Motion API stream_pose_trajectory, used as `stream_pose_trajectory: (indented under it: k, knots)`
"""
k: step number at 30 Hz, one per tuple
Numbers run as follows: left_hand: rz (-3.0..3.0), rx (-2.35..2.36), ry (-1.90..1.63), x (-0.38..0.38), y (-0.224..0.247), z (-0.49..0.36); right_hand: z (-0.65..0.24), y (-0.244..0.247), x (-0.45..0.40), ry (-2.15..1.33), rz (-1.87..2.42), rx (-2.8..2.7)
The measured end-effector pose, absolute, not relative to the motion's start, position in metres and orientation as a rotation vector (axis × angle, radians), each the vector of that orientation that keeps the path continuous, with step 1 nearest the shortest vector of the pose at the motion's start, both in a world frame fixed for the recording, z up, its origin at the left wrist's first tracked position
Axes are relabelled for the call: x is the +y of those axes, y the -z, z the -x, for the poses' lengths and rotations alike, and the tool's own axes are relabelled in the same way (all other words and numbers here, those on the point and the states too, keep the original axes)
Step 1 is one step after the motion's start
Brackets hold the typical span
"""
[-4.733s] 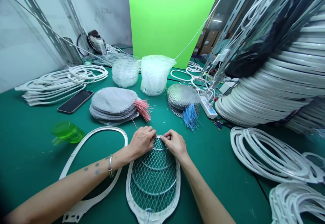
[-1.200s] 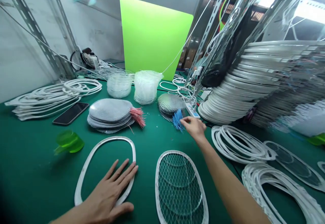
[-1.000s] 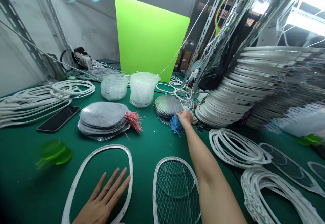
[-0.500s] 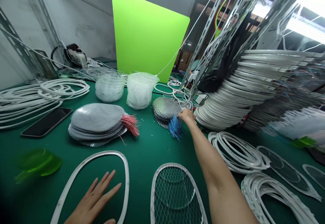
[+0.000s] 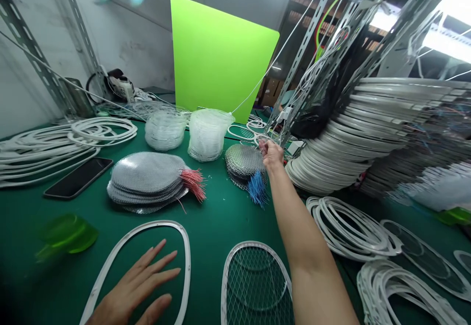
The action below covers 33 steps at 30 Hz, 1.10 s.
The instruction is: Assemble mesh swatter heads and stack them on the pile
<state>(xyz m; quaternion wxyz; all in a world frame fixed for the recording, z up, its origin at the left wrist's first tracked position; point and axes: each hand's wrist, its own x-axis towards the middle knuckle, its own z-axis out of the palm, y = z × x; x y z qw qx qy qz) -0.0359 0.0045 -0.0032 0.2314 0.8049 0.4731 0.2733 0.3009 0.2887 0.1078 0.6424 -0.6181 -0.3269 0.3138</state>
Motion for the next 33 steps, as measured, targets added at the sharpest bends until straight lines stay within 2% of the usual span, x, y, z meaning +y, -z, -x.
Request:
stream_pose_trajectory:
  k: [3,7,11,13,16,19,21,24,26,29,33]
  knots:
    - [-1.932,1.178,-0.768,0.032,-0.027,0.025,-0.271,-0.107,0.250,-0.653,1.211,-0.732]
    - [-1.166,0.902,-0.915,0.089,-0.071,-0.003,-0.225,-0.091,0.134,-0.754,1.048,-0.810]
    - [-0.875,0.734,-0.966,0.106,-0.079,-0.007,-0.183,-0.071,0.018,-1.248,1.105,-0.734]
    - [-0.898,0.798,-0.949,0.088,-0.070,0.007,-0.165,-0.061,-0.014,-1.526,1.130,-0.546]
    - [-0.943,0.913,-0.873,0.045,-0.052,0.038,-0.138,-0.045,-0.037,-1.711,1.173,-0.400]
    - [-1.149,1.142,-0.874,0.007,-0.028,0.077,-0.115,-0.028,-0.051,-1.747,1.225,-0.373]
    - [-1.517,1.351,-0.829,-0.013,-0.009,0.101,-0.108,-0.018,-0.063,-1.757,1.269,-0.315]
    - [-2.171,1.459,-0.562,-0.036,0.020,0.121,-0.106,-0.007,-0.078,-1.771,1.354,-0.248]
    - [-2.394,1.443,-0.433,-0.047,0.034,0.121,-0.106,-0.002,-0.084,-1.791,1.372,-0.233]
    - [-2.468,1.477,-0.400,-0.053,0.040,0.114,-0.100,0.000,-0.084,-1.823,1.374,-0.230]
    - [-2.381,1.586,-0.499,-0.056,0.026,0.123,-0.089,-0.002,-0.078,-1.833,1.413,-0.216]
